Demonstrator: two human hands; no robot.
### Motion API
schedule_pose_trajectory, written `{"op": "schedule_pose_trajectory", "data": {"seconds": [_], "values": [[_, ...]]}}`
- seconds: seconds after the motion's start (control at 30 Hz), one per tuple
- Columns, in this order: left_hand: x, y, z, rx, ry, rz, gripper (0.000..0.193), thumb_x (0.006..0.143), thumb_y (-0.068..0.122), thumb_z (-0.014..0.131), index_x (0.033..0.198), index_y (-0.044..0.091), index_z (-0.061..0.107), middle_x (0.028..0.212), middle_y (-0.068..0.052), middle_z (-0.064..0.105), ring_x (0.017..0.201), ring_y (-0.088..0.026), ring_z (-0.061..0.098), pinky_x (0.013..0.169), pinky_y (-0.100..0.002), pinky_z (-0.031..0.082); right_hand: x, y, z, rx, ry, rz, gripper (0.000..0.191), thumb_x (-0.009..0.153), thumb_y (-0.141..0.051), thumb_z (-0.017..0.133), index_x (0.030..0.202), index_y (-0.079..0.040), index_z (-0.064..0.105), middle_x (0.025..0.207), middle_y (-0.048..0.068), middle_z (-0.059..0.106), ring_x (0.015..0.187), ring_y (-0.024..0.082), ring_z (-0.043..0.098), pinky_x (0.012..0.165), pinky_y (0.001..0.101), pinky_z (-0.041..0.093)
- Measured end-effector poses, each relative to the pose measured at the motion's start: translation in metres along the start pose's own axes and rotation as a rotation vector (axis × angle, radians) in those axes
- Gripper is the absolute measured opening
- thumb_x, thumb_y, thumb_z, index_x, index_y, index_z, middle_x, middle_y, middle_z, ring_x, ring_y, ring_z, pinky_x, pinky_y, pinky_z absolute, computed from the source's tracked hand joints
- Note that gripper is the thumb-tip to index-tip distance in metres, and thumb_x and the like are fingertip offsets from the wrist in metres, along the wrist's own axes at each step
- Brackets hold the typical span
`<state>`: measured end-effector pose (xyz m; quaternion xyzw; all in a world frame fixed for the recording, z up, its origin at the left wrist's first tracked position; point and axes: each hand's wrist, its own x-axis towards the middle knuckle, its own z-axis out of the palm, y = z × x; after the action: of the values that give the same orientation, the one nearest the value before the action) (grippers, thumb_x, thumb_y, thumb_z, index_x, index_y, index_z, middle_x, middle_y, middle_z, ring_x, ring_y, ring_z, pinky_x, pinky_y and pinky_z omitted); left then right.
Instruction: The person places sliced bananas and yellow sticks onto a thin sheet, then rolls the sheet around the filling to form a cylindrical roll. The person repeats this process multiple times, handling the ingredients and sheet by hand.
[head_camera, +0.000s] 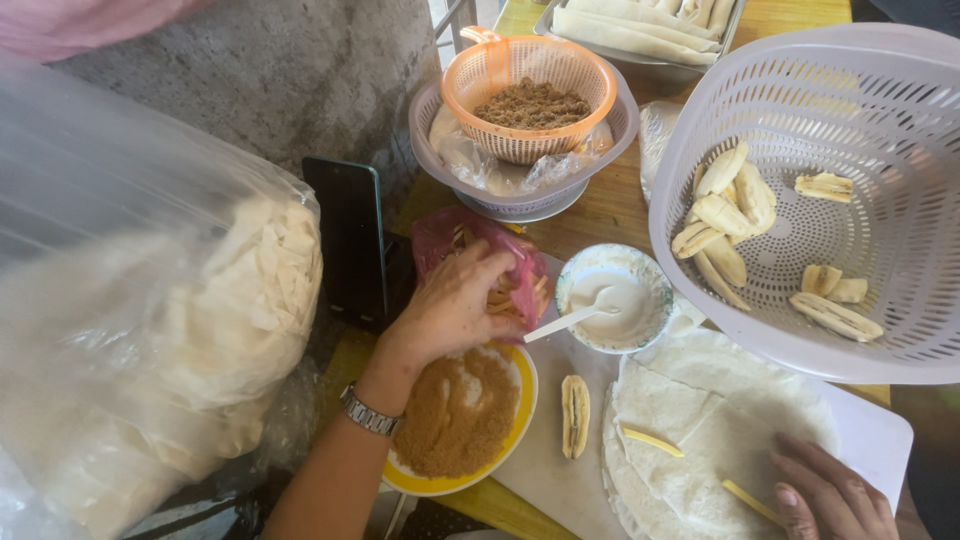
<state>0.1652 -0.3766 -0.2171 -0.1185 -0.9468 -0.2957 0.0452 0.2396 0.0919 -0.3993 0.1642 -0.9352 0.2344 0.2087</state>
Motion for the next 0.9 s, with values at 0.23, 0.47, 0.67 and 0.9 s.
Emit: {"op": "schedule_pose_trajectory", "data": {"seconds": [0.23, 0.47, 0.67, 0.9], "values": [[-0.005, -0.014, -0.005, -0.012, 0.039, 0.108, 0.053, 0.073, 0.009, 0.08, 0.124, 0.006, 0.063, 0.119, -0.019, 0.058, 0.114, -0.04, 0.059, 0.099, -0.047, 0.047, -0.001, 0.001, 0.002, -0.061, -0.039, 0.027, 0.034, 0.101, -0.04, 0.054, 0.114, -0.015, 0.074, 0.126, 0.002, 0.071, 0.133, 0.02, 0.061, 0.125, 0.0406, 0.04], [-0.001, -0.029, -0.005, 0.17, 0.32, -0.171, 0.043, 0.073, -0.015, 0.066, 0.113, -0.002, 0.064, 0.112, -0.019, 0.061, 0.107, -0.038, 0.062, 0.094, -0.048, 0.049, -0.006, 0.005, 0.009, -0.075, -0.044, 0.06, 0.035, 0.101, -0.042, 0.054, 0.114, -0.017, 0.074, 0.126, 0.001, 0.071, 0.132, 0.019, 0.061, 0.124, 0.0389, 0.041], [0.009, -0.035, 0.01, 0.478, 0.306, -0.212, 0.042, 0.069, -0.008, 0.073, 0.111, -0.002, 0.072, 0.116, -0.021, 0.062, 0.115, -0.044, 0.059, 0.109, -0.049, 0.046, -0.008, 0.012, 0.007, -0.086, -0.049, 0.053, 0.036, 0.104, -0.042, 0.051, 0.115, -0.017, 0.073, 0.126, 0.001, 0.071, 0.132, 0.019, 0.061, 0.124, 0.0384, 0.041], [0.031, -0.027, 0.019, 0.461, 0.424, -0.283, 0.035, 0.075, -0.007, 0.073, 0.11, -0.005, 0.072, 0.126, -0.026, 0.062, 0.123, -0.056, 0.051, 0.098, -0.054, 0.049, -0.005, 0.017, -0.004, -0.017, -0.054, 0.033, 0.036, 0.101, -0.041, 0.052, 0.117, -0.016, 0.073, 0.133, 0.003, 0.069, 0.136, 0.021, 0.06, 0.123, 0.0415, 0.041]]}}
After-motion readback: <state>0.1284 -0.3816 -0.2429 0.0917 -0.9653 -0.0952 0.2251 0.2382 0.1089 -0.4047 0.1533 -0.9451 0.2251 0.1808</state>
